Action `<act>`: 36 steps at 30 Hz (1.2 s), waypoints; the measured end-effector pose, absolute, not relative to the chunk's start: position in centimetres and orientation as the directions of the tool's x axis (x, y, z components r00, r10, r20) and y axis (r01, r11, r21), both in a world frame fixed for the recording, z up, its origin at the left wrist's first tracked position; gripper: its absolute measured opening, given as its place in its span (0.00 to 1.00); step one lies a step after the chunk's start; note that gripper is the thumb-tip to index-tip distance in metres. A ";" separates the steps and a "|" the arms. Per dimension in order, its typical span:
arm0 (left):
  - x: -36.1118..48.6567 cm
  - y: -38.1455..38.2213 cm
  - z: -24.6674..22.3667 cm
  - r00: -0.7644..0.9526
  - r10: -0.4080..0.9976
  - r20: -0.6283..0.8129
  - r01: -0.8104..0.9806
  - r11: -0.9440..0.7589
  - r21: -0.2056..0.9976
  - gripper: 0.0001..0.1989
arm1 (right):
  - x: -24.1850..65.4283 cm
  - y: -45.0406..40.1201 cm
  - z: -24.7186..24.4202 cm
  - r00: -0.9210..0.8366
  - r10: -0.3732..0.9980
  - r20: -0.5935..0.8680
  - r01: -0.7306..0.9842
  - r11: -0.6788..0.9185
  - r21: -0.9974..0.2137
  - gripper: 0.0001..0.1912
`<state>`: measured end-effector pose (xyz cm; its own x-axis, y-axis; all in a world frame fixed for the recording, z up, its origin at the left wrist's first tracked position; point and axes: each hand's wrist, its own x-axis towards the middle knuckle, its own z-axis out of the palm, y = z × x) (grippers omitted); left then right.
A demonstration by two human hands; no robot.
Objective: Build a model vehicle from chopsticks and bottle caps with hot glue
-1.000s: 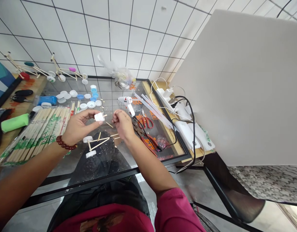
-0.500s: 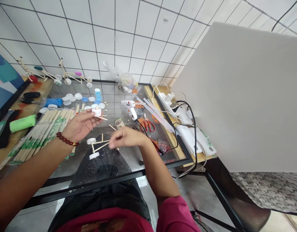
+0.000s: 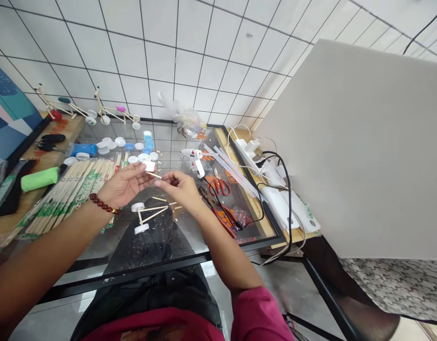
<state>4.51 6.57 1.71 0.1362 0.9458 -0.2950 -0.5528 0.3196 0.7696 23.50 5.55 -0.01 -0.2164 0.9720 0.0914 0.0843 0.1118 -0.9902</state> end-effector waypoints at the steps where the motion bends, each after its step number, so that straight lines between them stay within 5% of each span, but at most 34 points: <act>1: 4.6 6.5 1.7 0.134 0.942 -0.307 -0.542 0.329 0.773 0.08 | 23.1 5.9 -0.5 -0.190 0.976 0.103 0.077 0.119 -0.990 0.23; 10: 4.9 6.2 2.0 0.188 0.915 -0.357 -0.493 0.402 0.772 0.05 | 23.5 5.4 -1.8 -0.190 0.967 0.171 0.208 0.210 -0.955 0.17; 20: 4.7 6.4 1.2 0.187 0.919 -0.348 -0.516 0.393 0.761 0.09 | 23.9 4.6 -1.8 -0.154 0.890 0.429 0.415 0.452 -0.790 0.10; 26: 3.5 7.1 1.2 0.138 0.919 -0.369 -0.501 0.386 0.774 0.11 | 25.7 5.4 -2.1 -0.131 0.945 0.300 0.564 0.320 -0.761 0.06; 36: 2.5 8.0 -0.3 0.194 0.888 -0.416 -0.518 0.453 0.725 0.17 | 25.1 6.8 0.0 -0.300 0.951 -0.080 0.867 0.237 -0.438 0.06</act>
